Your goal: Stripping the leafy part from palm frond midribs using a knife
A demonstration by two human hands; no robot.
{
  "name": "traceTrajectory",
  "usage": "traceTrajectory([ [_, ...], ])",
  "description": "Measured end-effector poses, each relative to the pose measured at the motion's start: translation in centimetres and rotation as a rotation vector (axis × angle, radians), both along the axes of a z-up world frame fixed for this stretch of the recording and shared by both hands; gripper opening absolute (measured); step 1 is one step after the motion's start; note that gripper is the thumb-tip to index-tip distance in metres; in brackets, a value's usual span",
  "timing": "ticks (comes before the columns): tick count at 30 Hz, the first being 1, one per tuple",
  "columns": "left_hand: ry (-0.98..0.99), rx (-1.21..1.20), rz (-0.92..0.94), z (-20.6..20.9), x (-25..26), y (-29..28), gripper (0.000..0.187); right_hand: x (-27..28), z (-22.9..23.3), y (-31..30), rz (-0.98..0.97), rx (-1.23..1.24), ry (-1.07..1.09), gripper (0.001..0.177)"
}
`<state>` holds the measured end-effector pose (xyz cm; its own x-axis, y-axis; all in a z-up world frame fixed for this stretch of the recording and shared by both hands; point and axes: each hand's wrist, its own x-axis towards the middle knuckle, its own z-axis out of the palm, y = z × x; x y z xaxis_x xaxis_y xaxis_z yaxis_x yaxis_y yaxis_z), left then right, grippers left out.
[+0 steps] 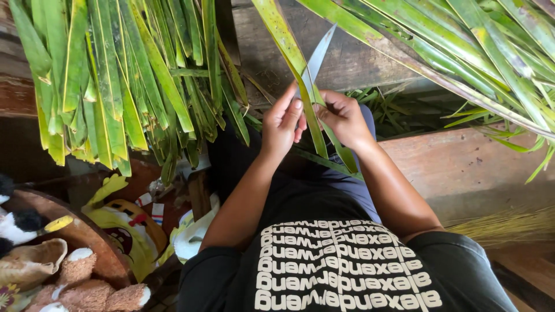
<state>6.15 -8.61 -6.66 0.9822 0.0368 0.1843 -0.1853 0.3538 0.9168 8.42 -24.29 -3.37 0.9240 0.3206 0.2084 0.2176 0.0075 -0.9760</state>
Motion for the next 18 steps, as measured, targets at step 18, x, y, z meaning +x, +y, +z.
traceTrajectory([
  [18, 0.025, -0.044, 0.027, -0.6, 0.9, 0.5, 0.040, -2.8, 0.2, -0.2, -0.091, 0.000, 0.105, 0.008],
])
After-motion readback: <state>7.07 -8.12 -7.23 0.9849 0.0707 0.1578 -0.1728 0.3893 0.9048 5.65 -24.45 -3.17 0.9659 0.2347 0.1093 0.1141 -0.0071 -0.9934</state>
